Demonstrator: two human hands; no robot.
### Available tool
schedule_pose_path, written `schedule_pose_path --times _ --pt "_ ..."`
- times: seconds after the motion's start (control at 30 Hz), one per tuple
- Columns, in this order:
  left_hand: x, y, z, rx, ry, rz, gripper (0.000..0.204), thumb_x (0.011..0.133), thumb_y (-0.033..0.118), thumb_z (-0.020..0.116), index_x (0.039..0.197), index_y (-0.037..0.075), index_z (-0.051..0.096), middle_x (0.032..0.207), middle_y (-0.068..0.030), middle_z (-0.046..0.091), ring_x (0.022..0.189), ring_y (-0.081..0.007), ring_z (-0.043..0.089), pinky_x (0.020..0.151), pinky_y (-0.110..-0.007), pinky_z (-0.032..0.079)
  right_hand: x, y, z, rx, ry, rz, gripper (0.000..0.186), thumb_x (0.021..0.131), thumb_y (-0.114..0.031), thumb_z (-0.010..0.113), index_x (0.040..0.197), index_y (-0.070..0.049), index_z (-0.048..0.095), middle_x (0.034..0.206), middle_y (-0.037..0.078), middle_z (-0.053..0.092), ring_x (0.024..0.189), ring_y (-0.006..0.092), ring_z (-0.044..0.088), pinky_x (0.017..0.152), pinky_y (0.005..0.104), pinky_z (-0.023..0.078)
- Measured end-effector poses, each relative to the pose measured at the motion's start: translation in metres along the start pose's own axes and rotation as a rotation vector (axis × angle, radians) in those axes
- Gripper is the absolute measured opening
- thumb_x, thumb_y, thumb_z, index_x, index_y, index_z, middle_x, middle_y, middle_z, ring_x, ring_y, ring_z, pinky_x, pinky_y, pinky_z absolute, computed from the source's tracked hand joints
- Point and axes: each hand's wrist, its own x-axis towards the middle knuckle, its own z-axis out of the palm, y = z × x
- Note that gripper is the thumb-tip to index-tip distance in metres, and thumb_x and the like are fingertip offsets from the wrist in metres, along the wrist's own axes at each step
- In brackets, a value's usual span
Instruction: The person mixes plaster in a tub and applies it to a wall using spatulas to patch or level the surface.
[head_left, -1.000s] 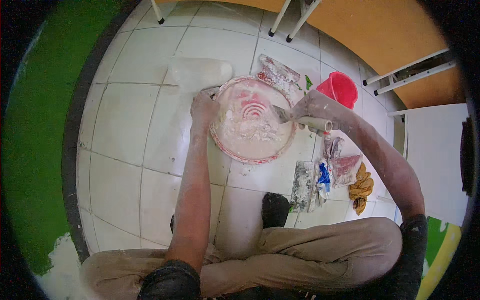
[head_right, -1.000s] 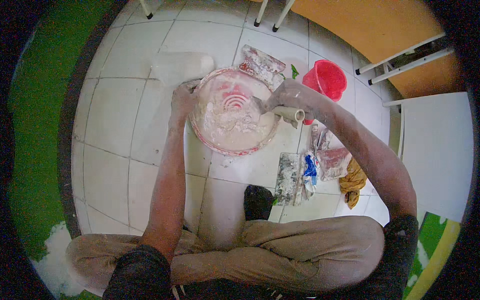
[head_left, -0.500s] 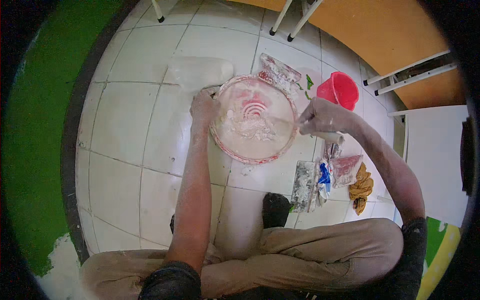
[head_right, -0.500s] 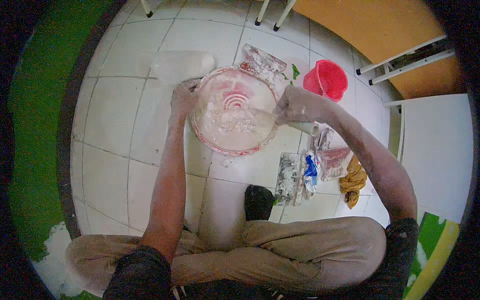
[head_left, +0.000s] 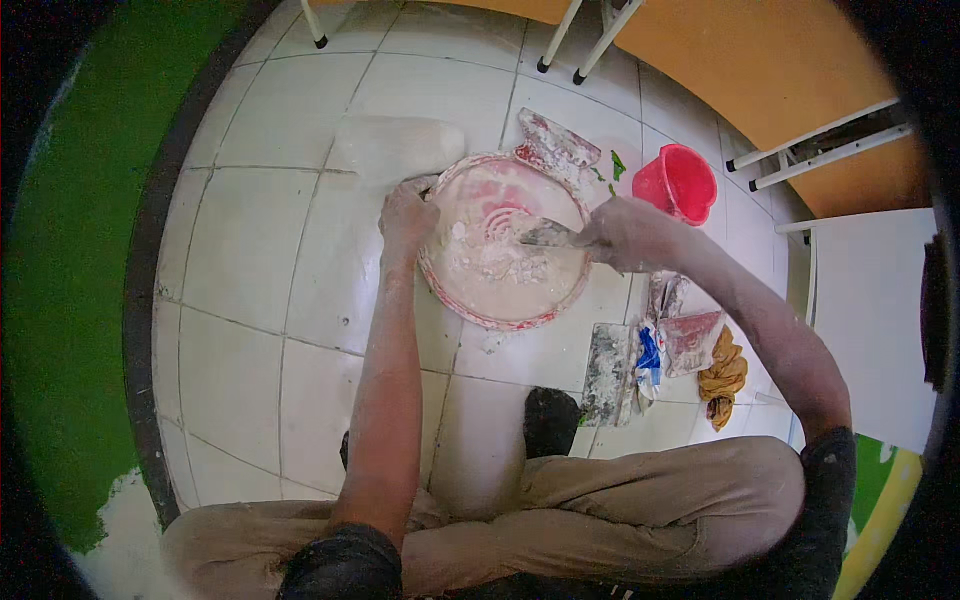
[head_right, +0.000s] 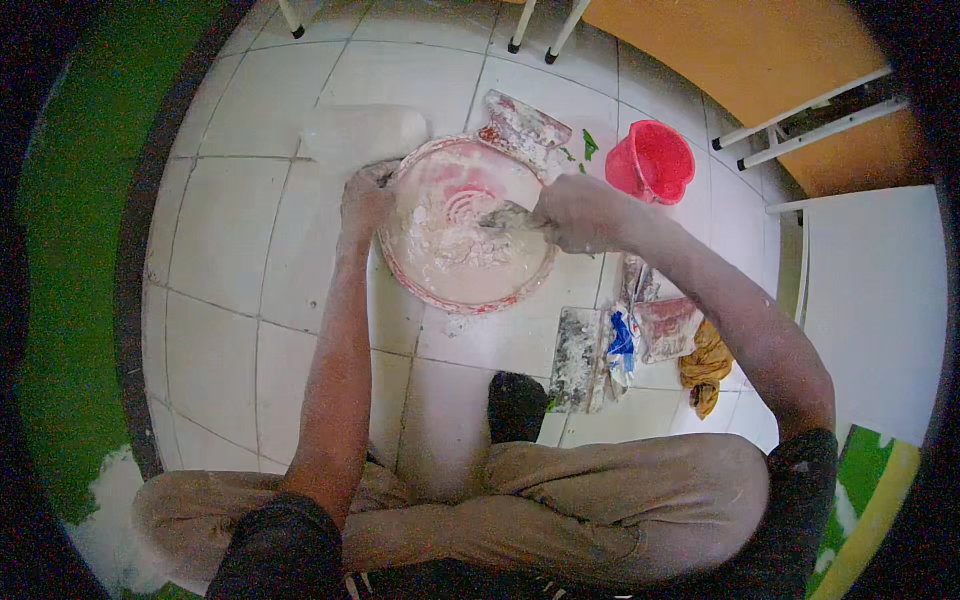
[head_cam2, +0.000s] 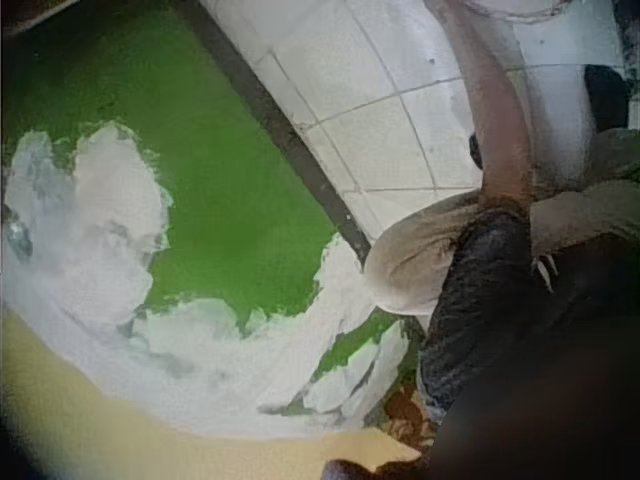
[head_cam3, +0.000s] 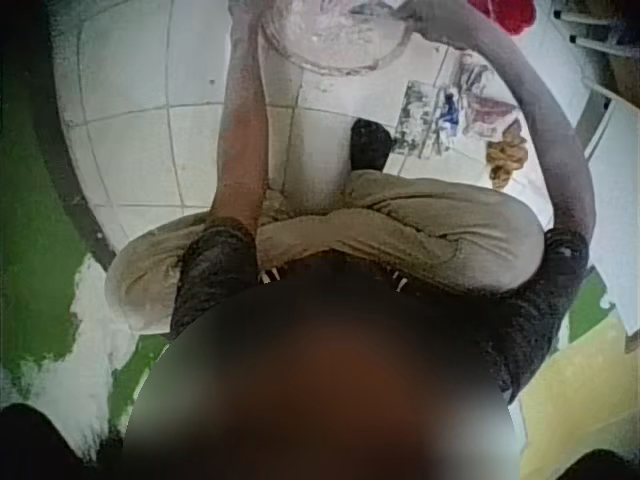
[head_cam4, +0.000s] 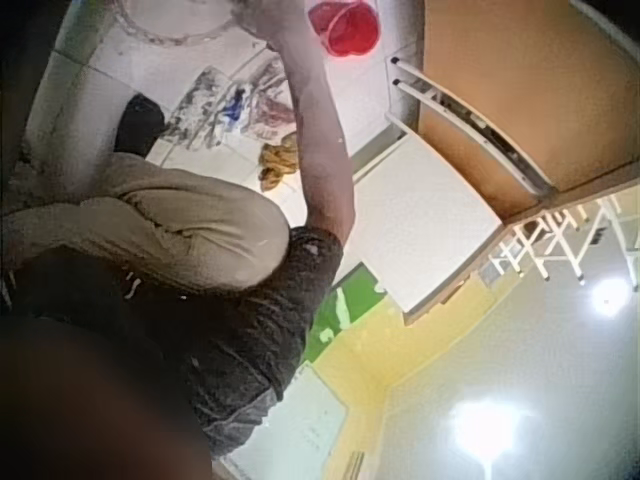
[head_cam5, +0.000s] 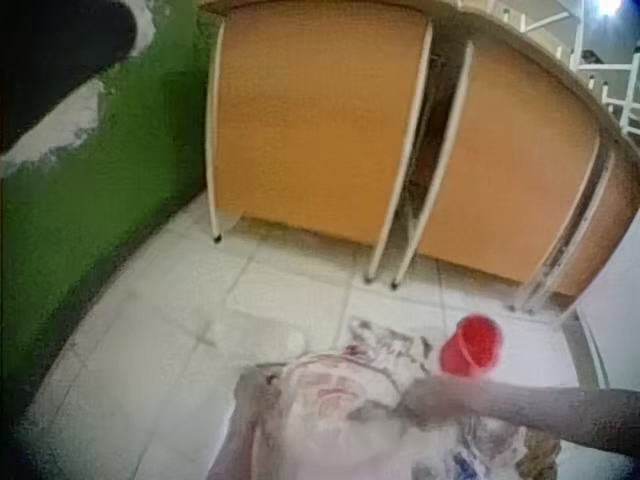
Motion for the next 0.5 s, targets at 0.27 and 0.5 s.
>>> schedule_pose_path --times 0.27,0.5 --pt "-0.004 0.014 -0.010 -0.046 -0.090 -0.006 0.044 0.075 0.013 0.062 0.118 0.018 0.069 0.112 -0.0165 0.068 0.108 -0.0372 0.062 0.094 -0.046 0.049 -0.003 0.006 0.008 -0.222 -0.017 -0.059 0.029 0.086 -0.014 0.062 0.114 -0.015 0.069 0.080 0.017 0.062 0.076 0.0368 0.064 0.070 0.0466 0.051" --pt "-0.006 0.014 -0.009 -0.056 -0.079 0.065 0.038 0.077 0.016 0.061 0.113 0.006 0.065 0.111 -0.0195 0.066 0.107 -0.0396 0.061 0.093 -0.048 0.049 -0.004 0.012 0.038 -0.264 0.273 -0.112 0.017 0.073 -0.005 0.061 0.088 -0.004 0.069 0.077 0.018 0.065 0.081 0.0368 0.067 0.073 0.0476 0.054"
